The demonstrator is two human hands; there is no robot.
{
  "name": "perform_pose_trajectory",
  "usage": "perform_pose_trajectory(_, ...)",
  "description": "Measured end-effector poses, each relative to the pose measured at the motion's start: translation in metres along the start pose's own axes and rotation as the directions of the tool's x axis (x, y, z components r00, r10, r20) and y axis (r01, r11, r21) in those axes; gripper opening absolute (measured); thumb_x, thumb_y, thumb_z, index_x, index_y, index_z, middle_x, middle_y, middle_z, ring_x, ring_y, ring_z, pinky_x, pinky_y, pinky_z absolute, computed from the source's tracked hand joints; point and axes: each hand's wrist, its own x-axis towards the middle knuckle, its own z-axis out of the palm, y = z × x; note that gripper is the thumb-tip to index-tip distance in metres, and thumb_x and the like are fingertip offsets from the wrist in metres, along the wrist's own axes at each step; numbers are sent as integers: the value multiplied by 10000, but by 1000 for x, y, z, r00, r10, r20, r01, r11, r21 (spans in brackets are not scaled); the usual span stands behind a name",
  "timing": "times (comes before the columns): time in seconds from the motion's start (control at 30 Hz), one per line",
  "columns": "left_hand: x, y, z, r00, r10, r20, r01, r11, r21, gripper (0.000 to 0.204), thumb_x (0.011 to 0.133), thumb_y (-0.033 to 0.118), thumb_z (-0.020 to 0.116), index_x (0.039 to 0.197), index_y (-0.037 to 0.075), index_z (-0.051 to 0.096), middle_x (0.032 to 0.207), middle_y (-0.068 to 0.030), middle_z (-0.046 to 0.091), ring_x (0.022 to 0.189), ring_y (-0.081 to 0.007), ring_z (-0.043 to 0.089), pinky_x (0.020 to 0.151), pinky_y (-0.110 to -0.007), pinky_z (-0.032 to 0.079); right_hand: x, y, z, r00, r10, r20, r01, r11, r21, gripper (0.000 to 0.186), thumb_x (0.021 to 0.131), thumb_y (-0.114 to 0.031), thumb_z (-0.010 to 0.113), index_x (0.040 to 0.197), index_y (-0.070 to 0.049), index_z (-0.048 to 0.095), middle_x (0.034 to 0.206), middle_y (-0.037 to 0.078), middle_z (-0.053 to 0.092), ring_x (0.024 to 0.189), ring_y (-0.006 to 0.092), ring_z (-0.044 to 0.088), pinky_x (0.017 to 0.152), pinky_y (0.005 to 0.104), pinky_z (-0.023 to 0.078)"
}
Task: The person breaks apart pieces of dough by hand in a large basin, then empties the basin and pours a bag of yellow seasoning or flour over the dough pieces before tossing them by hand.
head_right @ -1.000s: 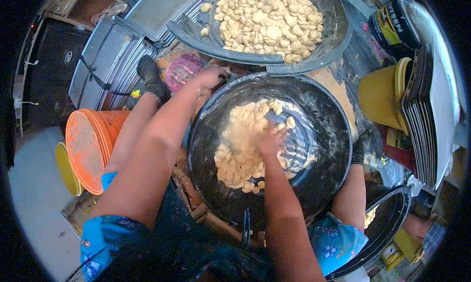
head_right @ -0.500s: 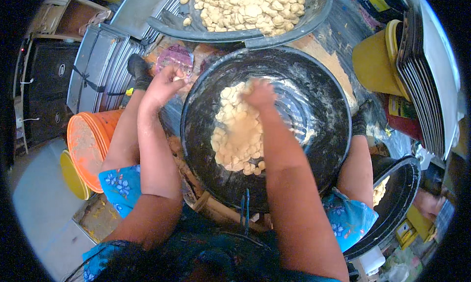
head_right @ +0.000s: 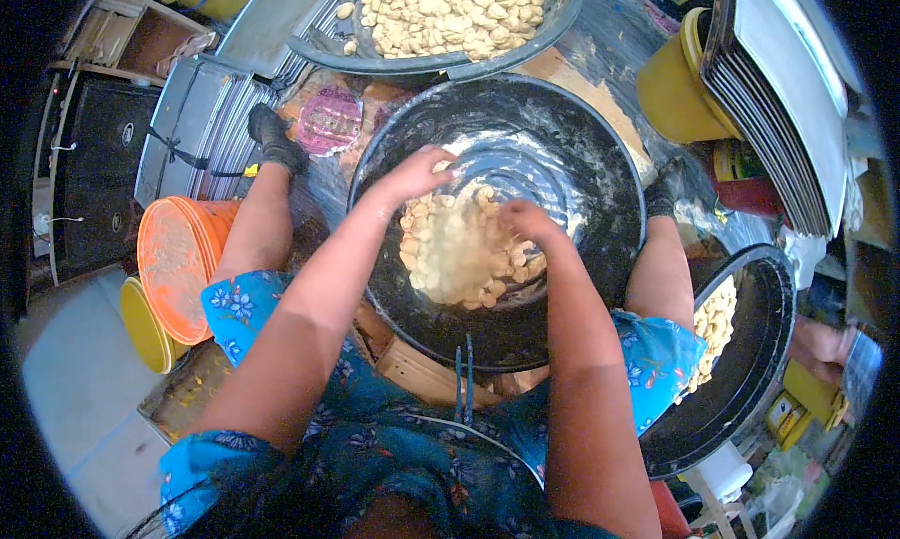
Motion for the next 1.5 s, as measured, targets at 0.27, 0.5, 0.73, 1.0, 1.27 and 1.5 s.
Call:
perform_pose_trajectory(0.27,-22,-48,92,859,-510,-36,509,860,-43,772,753,662,474,1352,187,361,1392,-141,253,1295,-325,269,1031,-470,247,12,11,109,873,106,-476,-249,936,-248,857,738,-640,520,1395,-158,254,1390,258,163,1320,421,78,1020,628,104)
perform_pose_trajectory(0.5,-84,-24,103,952,-305,24,299,944,140,619,780,560,506,1188,95,531,1209,-213,463,1062,-337,522,883,-400,433,-32,3,83,987,-120,103,135,978,-156,465,769,-389,643,1096,-67,566,1038,147,600,954,260,557,826,410,476)
perform_pose_trajectory(0.73,-90,-25,138,796,-271,542,233,963,139,677,771,566,551,1265,113,459,1331,-170,360,1273,-322,289,1052,-517,160,7,122,94,844,162,-511,-222,973,-58,637,758,-470,632,1194,-31,480,1200,223,494,1017,301,552,804,402,470)
perform_pose_trajectory(1.0,-111,-8,102,879,-476,19,451,844,289,721,759,589,503,1266,80,442,1271,-184,432,1202,-352,379,968,-514,301,-63,33,107,995,16,99,-32,987,157,843,774,-648,482,1293,11,394,1261,227,455,1117,314,481,930,425,377)
perform_pose_trajectory(1.27,-113,-26,104,832,-535,145,526,845,97,826,798,655,409,1355,50,334,1410,-193,270,1309,-317,249,1042,-429,208,-23,94,155,978,194,81,-206,960,190,847,794,-682,411,1358,-55,328,1383,166,335,1253,303,343,1005,410,293)
perform_pose_trajectory(1.5,-105,-85,123,638,-161,753,515,816,-262,864,721,547,615,1330,1,336,1424,-204,240,1269,-308,326,1013,-369,291,-54,69,130,943,247,222,-319,857,404,948,699,-706,527,1399,-139,231,1418,150,264,1285,322,277,1027,499,229)
